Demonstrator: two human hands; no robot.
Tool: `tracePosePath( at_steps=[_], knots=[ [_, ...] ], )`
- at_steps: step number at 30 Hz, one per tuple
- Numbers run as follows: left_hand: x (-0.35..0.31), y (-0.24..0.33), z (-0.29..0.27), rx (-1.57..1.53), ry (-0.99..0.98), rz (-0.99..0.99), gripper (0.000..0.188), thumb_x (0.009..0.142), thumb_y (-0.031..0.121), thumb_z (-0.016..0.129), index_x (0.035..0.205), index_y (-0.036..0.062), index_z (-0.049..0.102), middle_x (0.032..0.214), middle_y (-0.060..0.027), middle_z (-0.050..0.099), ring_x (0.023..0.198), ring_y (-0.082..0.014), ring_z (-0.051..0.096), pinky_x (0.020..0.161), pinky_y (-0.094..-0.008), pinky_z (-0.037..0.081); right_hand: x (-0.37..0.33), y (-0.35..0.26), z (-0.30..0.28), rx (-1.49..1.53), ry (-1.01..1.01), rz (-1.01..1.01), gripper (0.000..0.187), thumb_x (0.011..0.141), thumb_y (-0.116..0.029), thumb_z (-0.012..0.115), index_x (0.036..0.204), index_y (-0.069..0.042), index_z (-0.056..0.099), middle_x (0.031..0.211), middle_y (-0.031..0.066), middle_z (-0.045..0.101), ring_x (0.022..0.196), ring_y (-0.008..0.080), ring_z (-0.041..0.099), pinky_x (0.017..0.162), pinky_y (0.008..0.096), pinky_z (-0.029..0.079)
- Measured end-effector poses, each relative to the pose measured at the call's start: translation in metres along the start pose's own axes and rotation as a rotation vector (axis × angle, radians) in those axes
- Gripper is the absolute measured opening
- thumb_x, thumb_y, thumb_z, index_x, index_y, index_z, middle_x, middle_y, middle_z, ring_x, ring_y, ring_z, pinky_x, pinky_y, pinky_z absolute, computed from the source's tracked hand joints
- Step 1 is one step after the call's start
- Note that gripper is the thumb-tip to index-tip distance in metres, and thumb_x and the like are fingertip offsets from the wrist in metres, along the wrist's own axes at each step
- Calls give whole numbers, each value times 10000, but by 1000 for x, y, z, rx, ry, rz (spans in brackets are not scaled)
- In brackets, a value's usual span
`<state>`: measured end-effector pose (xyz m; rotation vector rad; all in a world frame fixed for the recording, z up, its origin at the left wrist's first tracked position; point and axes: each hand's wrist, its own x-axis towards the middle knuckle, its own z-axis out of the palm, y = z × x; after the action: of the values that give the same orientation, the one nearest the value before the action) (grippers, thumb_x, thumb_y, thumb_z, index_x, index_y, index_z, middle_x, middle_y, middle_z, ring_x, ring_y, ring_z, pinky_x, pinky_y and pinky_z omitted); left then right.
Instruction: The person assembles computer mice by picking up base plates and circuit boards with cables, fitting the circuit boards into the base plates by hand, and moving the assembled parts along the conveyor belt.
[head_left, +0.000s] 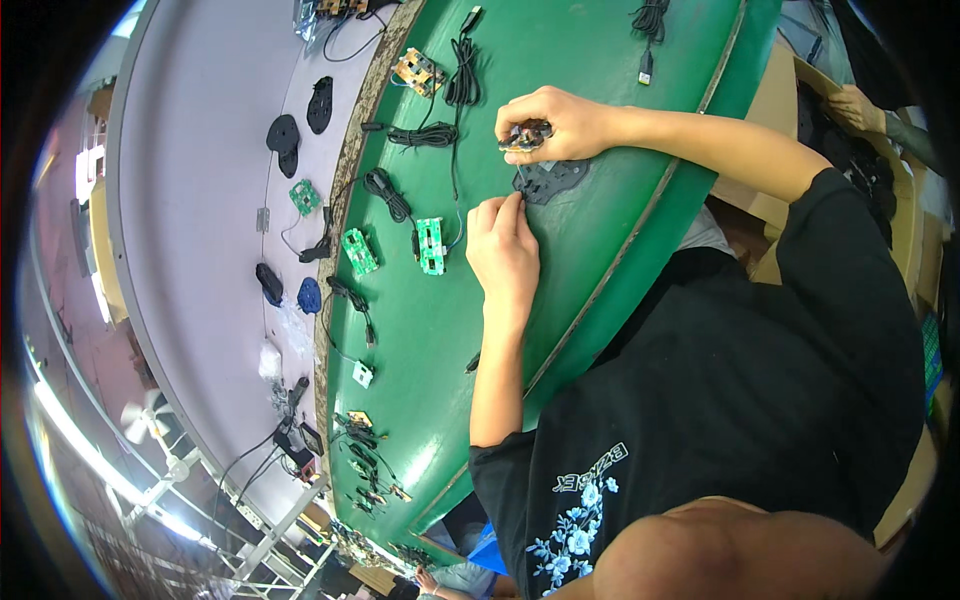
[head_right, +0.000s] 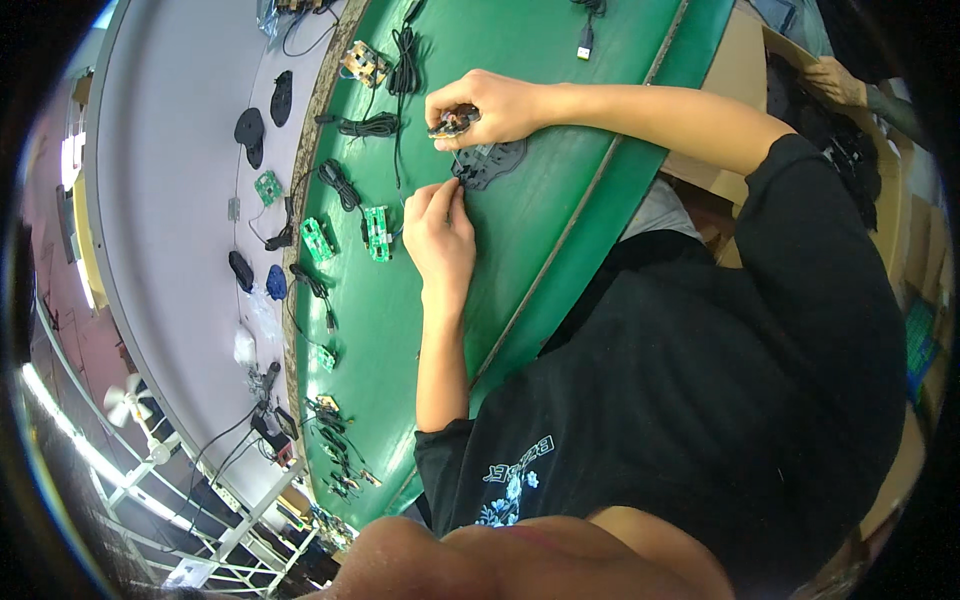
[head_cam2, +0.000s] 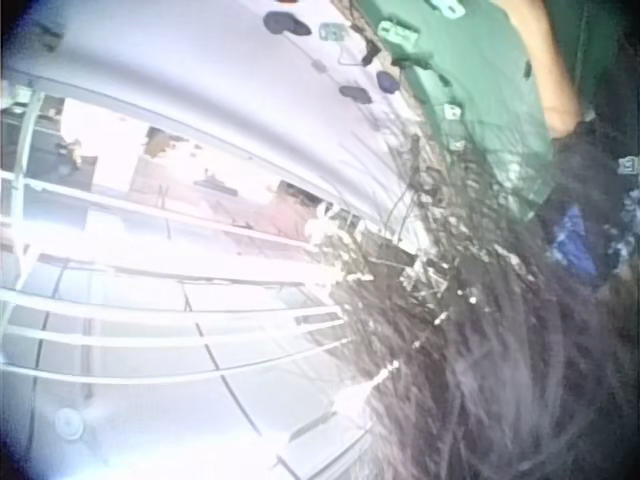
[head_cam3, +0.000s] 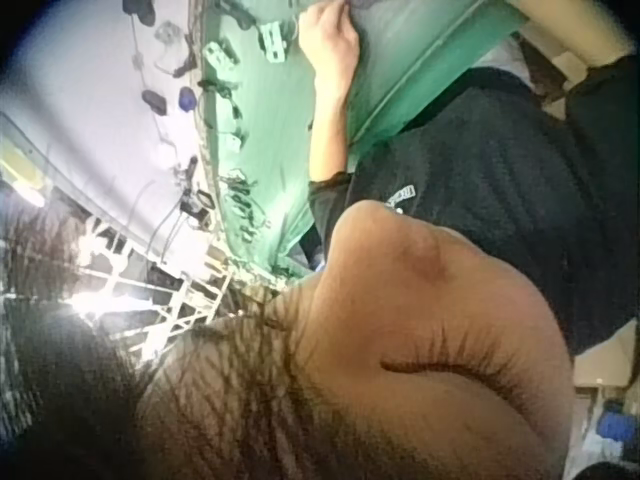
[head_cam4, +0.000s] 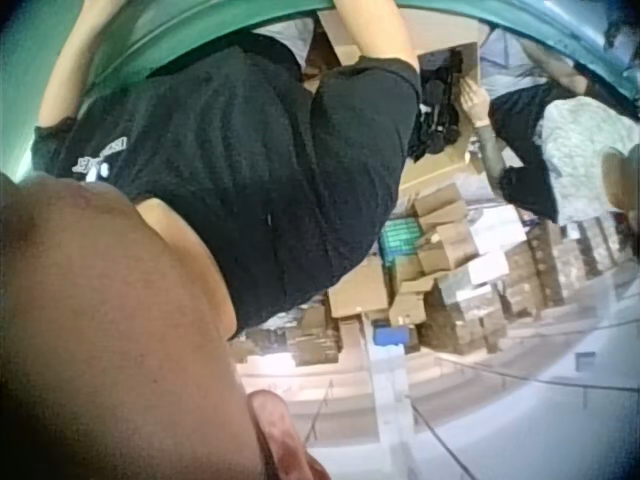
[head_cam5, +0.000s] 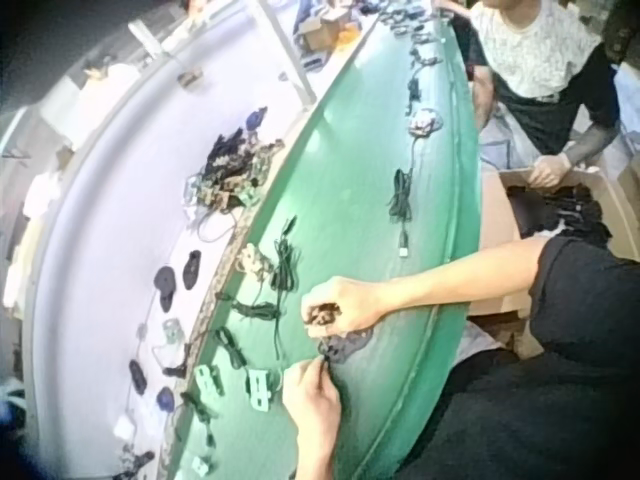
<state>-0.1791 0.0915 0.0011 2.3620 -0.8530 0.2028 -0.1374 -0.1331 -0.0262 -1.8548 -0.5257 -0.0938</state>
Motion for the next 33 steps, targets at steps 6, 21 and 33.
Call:
tracePosePath(
  at_steps=[6,21,33],
  knots=[
    [-3,-5,2,294,-136,225,321,774,-34,618,1086,-7,687,940,-152,620,881,-352,580,765,-455,506,-4,9,11,67,92,-88,261,867,-232,775,961,-30,639,840,75,648,757,190,621,671,345,504],
    [-19,-3,1,563,-234,371,420,847,14,557,1251,-87,614,1065,-177,596,981,-350,572,833,-433,457,-2,11,11,-37,70,-77,241,854,-250,777,958,-61,671,843,65,702,771,236,672,697,363,518],
    [8,-32,12,-132,-13,-52,102,896,24,667,977,6,728,921,-138,686,828,-320,644,775,-417,500,7,16,18,-136,33,-104,209,870,-262,753,930,-77,677,838,92,683,787,279,660,706,399,526]
  ],
)
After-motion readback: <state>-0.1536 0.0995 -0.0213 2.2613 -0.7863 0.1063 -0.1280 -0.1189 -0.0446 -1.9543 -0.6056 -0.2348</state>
